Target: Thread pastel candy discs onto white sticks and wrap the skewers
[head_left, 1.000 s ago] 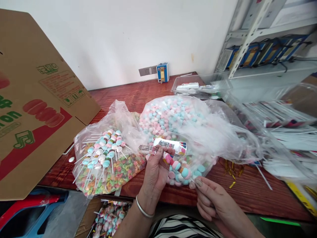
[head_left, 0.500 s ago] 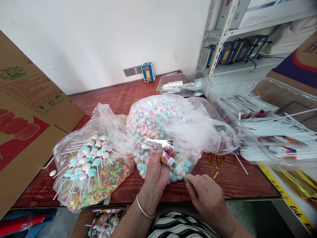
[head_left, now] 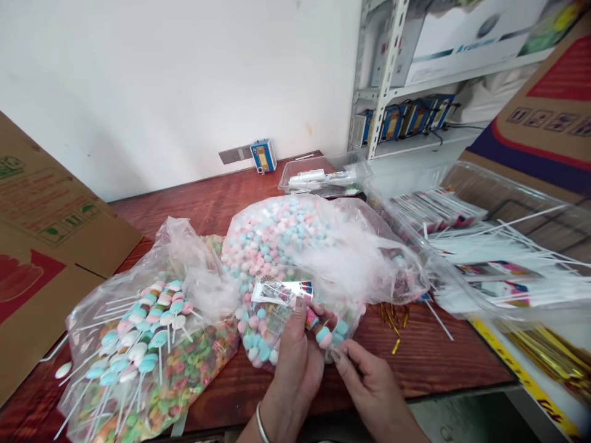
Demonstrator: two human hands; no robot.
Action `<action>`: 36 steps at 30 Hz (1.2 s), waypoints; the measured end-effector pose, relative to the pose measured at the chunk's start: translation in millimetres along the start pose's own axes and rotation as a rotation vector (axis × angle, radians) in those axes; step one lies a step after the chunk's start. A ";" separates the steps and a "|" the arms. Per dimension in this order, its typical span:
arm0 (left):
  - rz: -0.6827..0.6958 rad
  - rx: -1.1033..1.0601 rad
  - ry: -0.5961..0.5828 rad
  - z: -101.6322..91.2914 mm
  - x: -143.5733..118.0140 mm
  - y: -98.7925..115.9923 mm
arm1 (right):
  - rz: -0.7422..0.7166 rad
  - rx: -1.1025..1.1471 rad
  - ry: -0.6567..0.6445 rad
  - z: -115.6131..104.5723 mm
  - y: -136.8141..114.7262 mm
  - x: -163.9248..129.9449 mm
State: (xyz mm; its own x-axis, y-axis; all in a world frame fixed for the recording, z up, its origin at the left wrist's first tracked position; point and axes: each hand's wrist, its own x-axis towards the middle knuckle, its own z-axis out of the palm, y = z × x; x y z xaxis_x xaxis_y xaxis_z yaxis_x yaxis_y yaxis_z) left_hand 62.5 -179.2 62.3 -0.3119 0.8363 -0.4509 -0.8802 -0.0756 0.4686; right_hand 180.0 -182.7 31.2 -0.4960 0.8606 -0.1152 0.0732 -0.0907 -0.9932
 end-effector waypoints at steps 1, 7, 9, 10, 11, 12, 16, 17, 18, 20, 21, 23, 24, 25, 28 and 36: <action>-0.008 0.022 -0.016 -0.2 -1.2 -3.0 | -0.105 -0.150 0.049 -1.6 1.4 1.9; 0.029 0.069 -0.052 -1.5 7.1 11.7 | -0.267 -0.453 0.096 -15.3 1.7 0.7; 0.073 0.027 -0.011 1.7 14.8 23.5 | -0.275 -0.496 0.073 -17.1 1.3 -3.8; 0.097 0.006 -0.002 4.1 18.2 27.4 | -0.288 -0.527 0.070 -17.0 1.2 -5.6; 0.116 -0.013 0.000 6.8 20.9 29.0 | -0.311 -0.565 0.076 -16.2 1.0 -6.6; 0.124 -0.029 -0.004 9.7 22.6 28.0 | -0.348 -0.608 0.093 -14.8 0.7 -6.6; 0.051 -0.055 -0.004 18.6 20.0 6.2 | -0.508 -0.783 0.206 -7.6 -4.2 0.8; 0.022 -0.054 0.001 19.2 18.4 0.7 | -0.523 -0.811 0.226 -6.7 -5.7 3.0; 0.004 -0.052 0.005 19.3 17.1 -3.3 | -0.528 -0.835 0.240 -6.8 -6.6 4.5; 0.001 -0.048 0.013 17.9 16.2 -5.1 | -0.536 -0.895 0.255 -9.6 -6.1 4.9; 0.009 -0.046 0.016 17.0 16.6 -3.5 | -0.552 -0.936 0.257 -12.0 -4.3 3.6; 0.027 -0.040 0.015 15.5 17.9 1.4 | -0.593 -1.007 0.258 -17.3 1.1 -0.5; 0.029 -0.031 0.013 15.2 18.5 3.2 | -0.600 -1.006 0.253 -19.4 3.9 -2.8; 0.027 -0.019 0.009 15.0 18.6 3.7 | -0.583 -0.961 0.237 -20.7 6.0 -4.8; -0.002 0.016 -0.039 14.3 16.2 -4.1 | -0.333 -0.506 0.115 -18.3 6.0 -7.5; -0.168 0.074 -0.244 1.7 15.8 -23.3 | 0.293 0.791 -0.102 -9.7 -7.2 1.4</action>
State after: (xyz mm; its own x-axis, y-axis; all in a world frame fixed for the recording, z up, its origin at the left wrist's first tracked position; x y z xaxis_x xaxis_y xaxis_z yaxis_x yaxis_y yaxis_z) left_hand 78.7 -163.2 45.5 -0.0616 0.9402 -0.3350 -0.8811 0.1065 0.4608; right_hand 187.2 -176.0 38.4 -0.6298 0.7018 -0.3328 -0.3971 -0.6591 -0.6386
